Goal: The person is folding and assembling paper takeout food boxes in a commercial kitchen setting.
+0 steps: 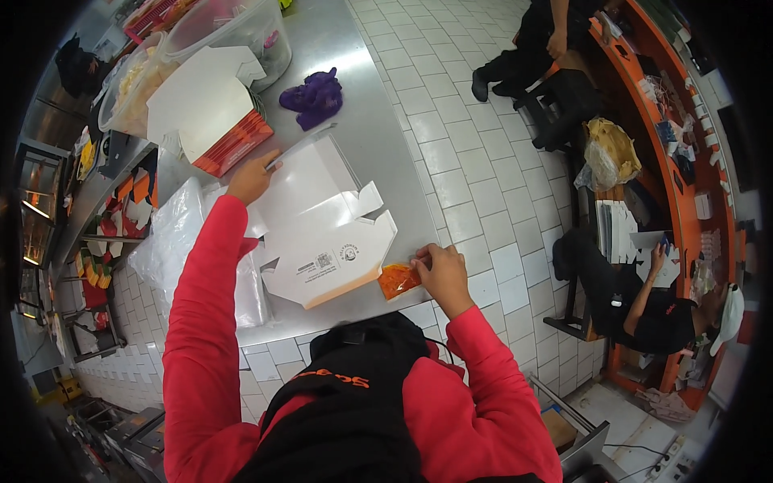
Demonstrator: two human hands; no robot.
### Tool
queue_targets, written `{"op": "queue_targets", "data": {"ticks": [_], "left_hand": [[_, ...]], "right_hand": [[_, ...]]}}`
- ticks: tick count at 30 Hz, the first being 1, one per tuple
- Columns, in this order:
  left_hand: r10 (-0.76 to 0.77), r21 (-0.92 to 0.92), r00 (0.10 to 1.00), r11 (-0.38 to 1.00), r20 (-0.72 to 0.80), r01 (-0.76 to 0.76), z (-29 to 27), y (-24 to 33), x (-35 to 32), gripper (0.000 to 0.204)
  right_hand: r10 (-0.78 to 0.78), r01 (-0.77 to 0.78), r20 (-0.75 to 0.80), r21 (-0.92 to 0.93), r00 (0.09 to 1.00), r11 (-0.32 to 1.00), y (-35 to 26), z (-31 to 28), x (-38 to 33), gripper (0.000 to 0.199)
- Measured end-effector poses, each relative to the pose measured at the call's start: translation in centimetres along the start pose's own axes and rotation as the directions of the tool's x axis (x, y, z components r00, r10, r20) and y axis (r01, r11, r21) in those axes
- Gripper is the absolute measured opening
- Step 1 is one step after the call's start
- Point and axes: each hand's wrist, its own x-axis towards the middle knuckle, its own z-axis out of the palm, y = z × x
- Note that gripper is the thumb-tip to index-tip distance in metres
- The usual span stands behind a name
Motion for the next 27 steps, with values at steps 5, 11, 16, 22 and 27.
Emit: {"op": "queue_targets", "data": {"ticks": [5, 11, 16, 22, 27], "left_hand": [[0.022, -0.086, 0.994, 0.996, -0.107, -0.032, -0.5, -0.9, -0.9, 0.025], [0.045, 0.052, 0.991, 0.998, -0.122, -0.039, 0.0, 1.4, -1.7, 0.035], [0.173, 0.084, 0.985, 0.982, -0.017, -0.171, 1.8, 2.7, -2.1, 0.038], [0.214, 0.128, 0.972, 0.966, 0.101, -0.226, 3.4, 6.5, -1.8, 0.037], [0.108, 0.100, 0.972, 0.986, 0.210, -0.131, 4.6, 8.1, -1.1, 0.039]], "right_hand": [[0.056, -0.065, 0.075, 0.130, 0.996, 0.989, -0.1, -0.3, 0.3, 0.021], [-0.092, 0.076, 0.172, 0.093, 0.981, 0.993, 1.9, -3.2, 2.5, 0.018], [-0.089, 0.089, -0.009, 0.099, 0.996, 0.991, 2.0, -5.9, 7.7, 0.009], [-0.209, 0.249, -0.255, 0.134, 0.944, 0.959, -3.3, -7.3, 16.5, 0.017], [-0.077, 0.273, -0.398, 0.464, 0.914, 0.843, -5.1, -4.9, 19.4, 0.030]]}}
